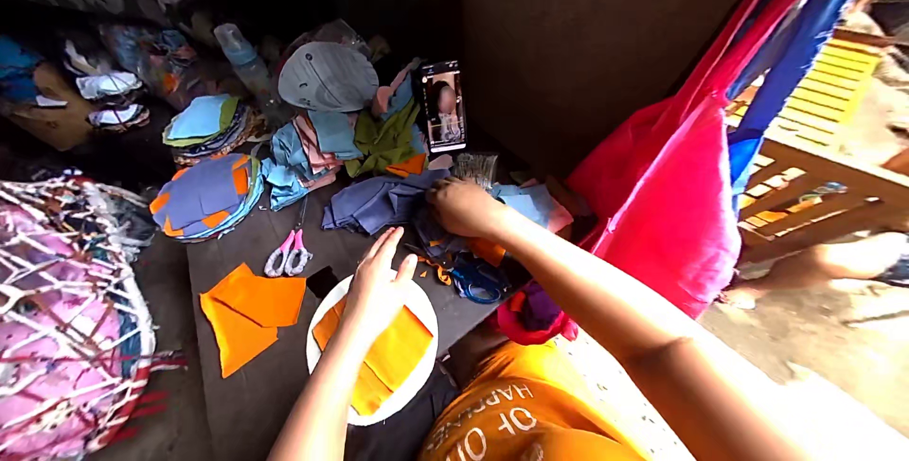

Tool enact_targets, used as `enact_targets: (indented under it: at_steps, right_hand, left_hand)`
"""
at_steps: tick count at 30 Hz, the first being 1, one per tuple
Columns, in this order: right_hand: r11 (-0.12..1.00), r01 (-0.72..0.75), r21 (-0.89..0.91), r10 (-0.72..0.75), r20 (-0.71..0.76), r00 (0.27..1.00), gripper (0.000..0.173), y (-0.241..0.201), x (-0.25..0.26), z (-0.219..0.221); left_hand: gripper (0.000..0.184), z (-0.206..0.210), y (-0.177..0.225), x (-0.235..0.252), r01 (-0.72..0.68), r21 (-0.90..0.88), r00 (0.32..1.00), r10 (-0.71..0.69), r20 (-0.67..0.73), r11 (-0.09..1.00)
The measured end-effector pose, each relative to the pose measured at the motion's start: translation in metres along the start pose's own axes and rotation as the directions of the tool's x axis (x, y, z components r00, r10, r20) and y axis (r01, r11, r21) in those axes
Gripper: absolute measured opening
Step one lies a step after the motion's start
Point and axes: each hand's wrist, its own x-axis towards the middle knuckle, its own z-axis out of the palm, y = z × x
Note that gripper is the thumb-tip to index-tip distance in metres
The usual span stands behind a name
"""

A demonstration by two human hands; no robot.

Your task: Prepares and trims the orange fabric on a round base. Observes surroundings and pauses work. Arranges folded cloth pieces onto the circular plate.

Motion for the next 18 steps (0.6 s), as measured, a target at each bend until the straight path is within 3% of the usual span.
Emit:
enact_targets:
  at_steps: [3, 5, 9, 14, 18]
  right_hand:
    - [0.996, 0.083, 0.011, -0.078, -0.237, 0.968, 0.015, 0.001, -0.011, 0.006]
    - [0.991, 0.108, 0.079, -0.079, -0.305, 0.949, 0.014, 0.002, -0.018, 0.001]
    - [0.912, 0.123, 0.392, 0.0, -0.3, 0.954, 0.014, 0.004, -0.029, -0.027]
    - [0.735, 0.113, 0.669, 0.138, -0.311, 0.94, 0.013, 0.004, -0.034, -0.046]
    - [0.547, 0.115, 0.829, 0.207, -0.267, 0.941, 0.016, 0.005, -0.039, -0.047]
  left_hand:
    - [0.045, 0.005, 0.003, 0.031, 0.02, -0.088, 0.999, -0.023, -0.03, 0.996]
    - [0.048, 0.009, 0.003, 0.046, 0.018, -0.148, 0.999, -0.025, -0.046, 0.989]
    - [0.054, 0.015, 0.007, 0.063, -0.01, -0.376, 1.0, -0.001, -0.028, 0.927]
    - [0.02, 0.019, 0.013, 0.066, -0.029, -0.557, 0.999, -0.002, -0.055, 0.83]
    - [0.013, 0.016, 0.014, 0.06, -0.046, -0.58, 0.995, -0.012, -0.096, 0.813]
